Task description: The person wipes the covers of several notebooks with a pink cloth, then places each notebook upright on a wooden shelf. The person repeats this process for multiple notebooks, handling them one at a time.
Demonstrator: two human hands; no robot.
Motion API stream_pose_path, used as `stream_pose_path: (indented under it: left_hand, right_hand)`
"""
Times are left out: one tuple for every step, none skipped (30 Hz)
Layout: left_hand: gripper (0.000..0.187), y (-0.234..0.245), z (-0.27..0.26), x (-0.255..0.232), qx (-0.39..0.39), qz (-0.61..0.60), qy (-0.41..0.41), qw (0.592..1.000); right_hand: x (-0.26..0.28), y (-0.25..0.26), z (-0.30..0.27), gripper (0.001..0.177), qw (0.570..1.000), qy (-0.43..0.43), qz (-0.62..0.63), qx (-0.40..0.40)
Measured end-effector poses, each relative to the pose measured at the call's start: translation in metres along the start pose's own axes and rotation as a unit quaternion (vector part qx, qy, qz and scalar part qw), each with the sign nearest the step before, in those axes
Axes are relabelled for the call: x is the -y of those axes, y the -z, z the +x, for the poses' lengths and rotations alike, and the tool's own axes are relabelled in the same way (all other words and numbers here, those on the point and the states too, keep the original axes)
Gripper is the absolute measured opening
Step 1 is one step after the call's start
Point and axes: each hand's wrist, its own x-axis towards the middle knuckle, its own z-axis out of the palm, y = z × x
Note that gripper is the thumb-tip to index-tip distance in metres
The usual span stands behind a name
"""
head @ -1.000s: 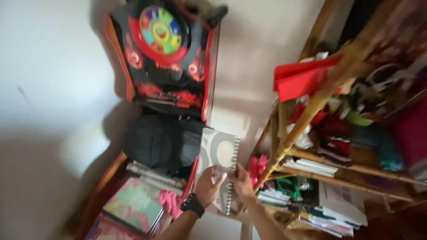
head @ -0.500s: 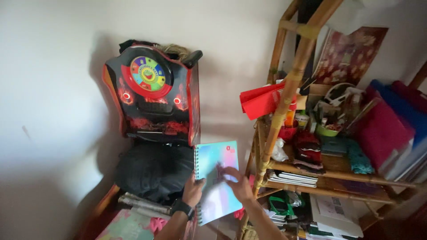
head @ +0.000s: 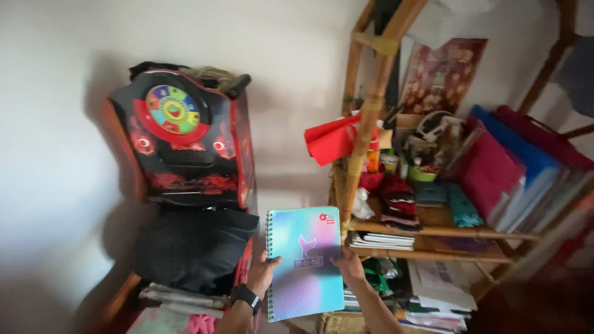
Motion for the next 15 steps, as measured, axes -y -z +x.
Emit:
stream_pose_path:
  left_hand:
    - [0.045,-0.006,0.001,0.006,0.008,0.000,0.002,1.000]
    - [0.045,-0.013,0.003,0.011,0.015,-0.002,0.004,1.000]
    - [0.046,-0.019,0.004,0.017,0.022,-0.005,0.006,1.000]
    - [0.046,-0.025,0.001,0.016,0.030,-0.005,0.008,1.000]
    - [0.047,-0.032,-0.001,0.015,0.036,-0.018,0.032,0.999]
    - [0.049,-0.039,-0.004,0.013,0.041,-0.030,0.056,0.997]
    - [0.049,-0.045,-0.005,0.015,0.051,-0.030,0.059,0.997]
    - [0.048,-0.051,-0.007,0.016,0.059,-0.033,0.070,0.995]
    - [0.047,-0.057,-0.008,0.018,0.068,-0.035,0.081,0.994]
    - [0.047,-0.064,-0.009,0.024,0.078,-0.034,0.083,0.993]
    - [0.047,-0.071,-0.009,0.030,0.090,-0.043,0.074,0.992]
    - [0.046,-0.078,-0.010,0.036,0.102,-0.053,0.065,0.991]
    - [0.046,-0.085,-0.010,0.038,0.112,-0.052,0.067,0.990]
    - [0.045,-0.093,-0.012,0.039,0.123,-0.047,0.064,0.989]
    - [0.044,-0.102,-0.013,0.041,0.135,-0.042,0.062,0.988]
  right_hand:
    - [0.014,0.002,-0.015,0.036,1.000,-0.002,0.001,-0.008]
    - [0.029,0.005,-0.030,0.036,0.999,-0.004,-0.043,-0.028]
    - [0.043,0.007,-0.045,0.036,0.995,-0.007,-0.088,-0.048]
    - [0.049,0.010,-0.054,0.036,0.995,-0.009,-0.088,-0.055]
    - [0.055,0.014,-0.063,0.035,0.991,-0.026,-0.105,-0.074]
    - [0.062,0.017,-0.073,0.034,0.987,-0.044,-0.121,-0.093]
    - [0.044,0.029,-0.071,0.034,0.986,-0.047,-0.120,-0.102]
    - [0.026,0.041,-0.070,0.032,0.990,-0.029,-0.095,-0.095]
    - [0.008,0.054,-0.070,0.031,0.993,-0.010,-0.070,-0.089]
    - [0.012,0.058,-0.080,0.031,0.993,-0.013,-0.069,-0.099]
    - [0.016,0.062,-0.090,0.032,0.992,-0.026,-0.058,-0.111]
    - [0.021,0.067,-0.100,0.034,0.991,-0.038,-0.047,-0.122]
    - [0.018,0.073,-0.107,0.034,0.989,-0.040,-0.047,-0.133]
    - [0.015,0.080,-0.114,0.033,0.989,-0.032,-0.010,-0.141]
    - [0.012,0.087,-0.121,0.033,0.988,-0.023,0.026,-0.151]
